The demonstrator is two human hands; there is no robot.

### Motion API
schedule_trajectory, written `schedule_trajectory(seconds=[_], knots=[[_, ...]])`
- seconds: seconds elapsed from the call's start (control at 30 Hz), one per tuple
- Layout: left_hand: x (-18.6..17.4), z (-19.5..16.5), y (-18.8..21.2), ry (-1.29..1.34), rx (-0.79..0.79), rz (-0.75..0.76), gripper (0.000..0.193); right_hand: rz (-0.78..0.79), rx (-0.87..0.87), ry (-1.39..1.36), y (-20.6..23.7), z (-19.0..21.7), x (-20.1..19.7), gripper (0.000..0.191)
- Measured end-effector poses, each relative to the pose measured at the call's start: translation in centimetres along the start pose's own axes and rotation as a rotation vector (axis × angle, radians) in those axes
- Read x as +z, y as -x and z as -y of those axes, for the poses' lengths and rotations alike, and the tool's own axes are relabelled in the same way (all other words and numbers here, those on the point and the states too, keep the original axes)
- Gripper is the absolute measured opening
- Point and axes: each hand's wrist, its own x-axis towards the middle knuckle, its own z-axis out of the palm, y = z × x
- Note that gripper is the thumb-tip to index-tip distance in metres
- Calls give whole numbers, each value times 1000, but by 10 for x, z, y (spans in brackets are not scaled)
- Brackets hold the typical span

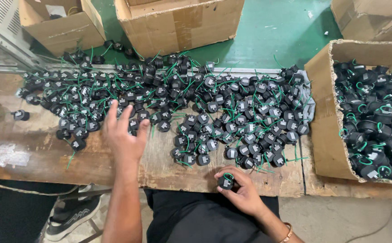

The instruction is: The person picks up black power adapters with green wires from a workbench, coils each wire around the adapter body by hand, and places the finished adapters into a cardboard box beside the bench, working through the pile one at a time.

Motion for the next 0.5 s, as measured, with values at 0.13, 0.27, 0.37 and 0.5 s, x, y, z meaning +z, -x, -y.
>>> schedule_trajectory(seconds=[0.13,0.27,0.37,0.5], knots=[[5,43,-32,-264,-80,144,72,-3,10,1,-2,2,3,33],[12,50,-27,-243,-43,272,82,-25,71,18,-1,1,2,33],[8,45,-18,-173,20,263,76,-10,60,-6,-2,0,6,33],[5,25,-6,-158,45,281,72,31,35,-75,-3,-1,11,32]])
